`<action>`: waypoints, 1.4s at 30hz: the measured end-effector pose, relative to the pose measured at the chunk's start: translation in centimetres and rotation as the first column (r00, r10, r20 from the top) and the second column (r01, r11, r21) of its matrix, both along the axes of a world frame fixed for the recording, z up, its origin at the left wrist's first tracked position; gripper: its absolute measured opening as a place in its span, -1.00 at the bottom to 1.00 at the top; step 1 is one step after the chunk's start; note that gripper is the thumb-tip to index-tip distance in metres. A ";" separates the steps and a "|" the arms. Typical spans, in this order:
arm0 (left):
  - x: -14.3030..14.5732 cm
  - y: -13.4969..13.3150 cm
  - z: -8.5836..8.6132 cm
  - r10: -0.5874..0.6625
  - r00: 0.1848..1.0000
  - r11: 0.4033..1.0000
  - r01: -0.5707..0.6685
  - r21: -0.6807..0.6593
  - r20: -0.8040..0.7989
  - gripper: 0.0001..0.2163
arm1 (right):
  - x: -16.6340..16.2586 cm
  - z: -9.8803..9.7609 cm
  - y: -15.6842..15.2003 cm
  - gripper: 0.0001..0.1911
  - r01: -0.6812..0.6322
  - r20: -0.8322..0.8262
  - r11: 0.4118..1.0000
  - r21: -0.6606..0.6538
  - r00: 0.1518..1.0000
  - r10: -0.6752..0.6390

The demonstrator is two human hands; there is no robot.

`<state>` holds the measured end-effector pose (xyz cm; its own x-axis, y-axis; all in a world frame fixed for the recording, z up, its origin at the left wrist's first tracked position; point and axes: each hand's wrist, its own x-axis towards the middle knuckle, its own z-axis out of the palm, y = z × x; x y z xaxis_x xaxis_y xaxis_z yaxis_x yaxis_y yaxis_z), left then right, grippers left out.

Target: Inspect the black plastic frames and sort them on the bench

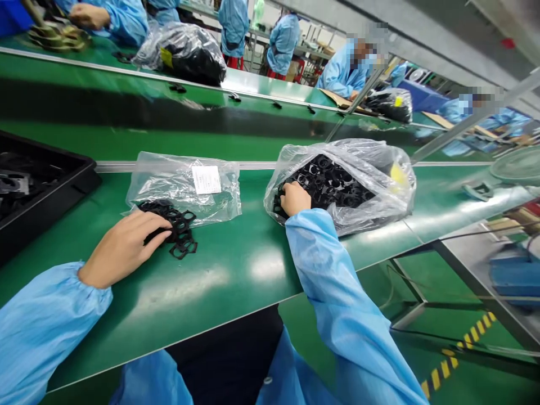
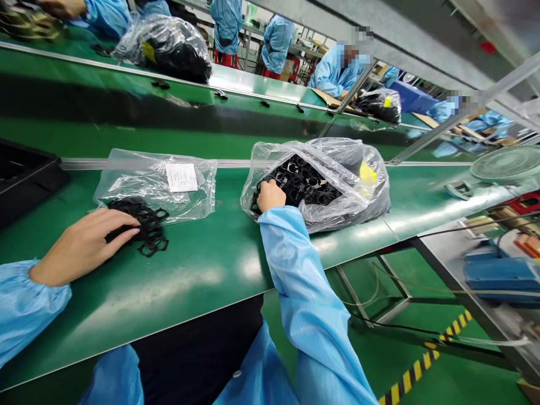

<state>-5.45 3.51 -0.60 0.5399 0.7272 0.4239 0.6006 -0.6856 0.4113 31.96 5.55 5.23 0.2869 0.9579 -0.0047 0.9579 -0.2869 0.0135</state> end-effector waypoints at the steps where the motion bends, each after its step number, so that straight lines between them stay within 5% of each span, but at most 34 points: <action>1: 0.1 -0.1 0.0 0.000 1.000 1.000 0.000 0.005 0.017 -0.80 | 0.0 -0.2 0.2 -0.66 0.009 0.011 1.000 -0.002 1.000 -0.009; 13: 0.7 -1.1 0.3 0.055 0.993 0.998 -0.053 -0.021 0.105 -0.82 | 0.9 3.1 -0.1 -0.63 -0.105 -0.016 0.993 0.048 0.994 0.106; 17: 0.5 -1.3 0.4 0.029 0.995 1.000 -0.030 0.005 0.094 -0.87 | 0.6 2.3 -1.0 -0.71 -0.179 -0.021 0.984 -0.016 0.984 0.179; 22: 0.4 -1.4 -0.2 -0.001 0.995 0.998 -0.005 0.062 0.100 -0.87 | 1.0 0.6 -1.7 -0.35 -0.137 0.061 0.988 -0.072 0.988 0.142; 26: 0.4 -1.5 -0.2 -0.007 0.995 0.999 0.004 0.034 0.099 -0.87 | 1.5 0.2 -1.9 -0.36 -0.208 0.040 0.971 -0.116 0.976 0.214; 35: 0.5 -1.4 -0.7 -0.070 0.995 0.984 0.058 0.167 0.067 -0.82 | 5.6 -1.0 -2.8 -0.24 -0.368 0.072 0.930 -0.027 0.927 0.369; 42: 0.6 -1.3 -0.9 -0.076 0.997 0.971 0.071 0.230 0.016 -0.87 | 5.2 -2.2 -1.2 -0.22 -0.326 0.076 0.945 0.006 0.943 0.324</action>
<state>-4.83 2.23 -1.47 0.5756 0.5677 0.5886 0.5367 -0.8053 0.2519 37.13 4.38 3.01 -0.0411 0.9989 0.0234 0.9956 0.0389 0.0848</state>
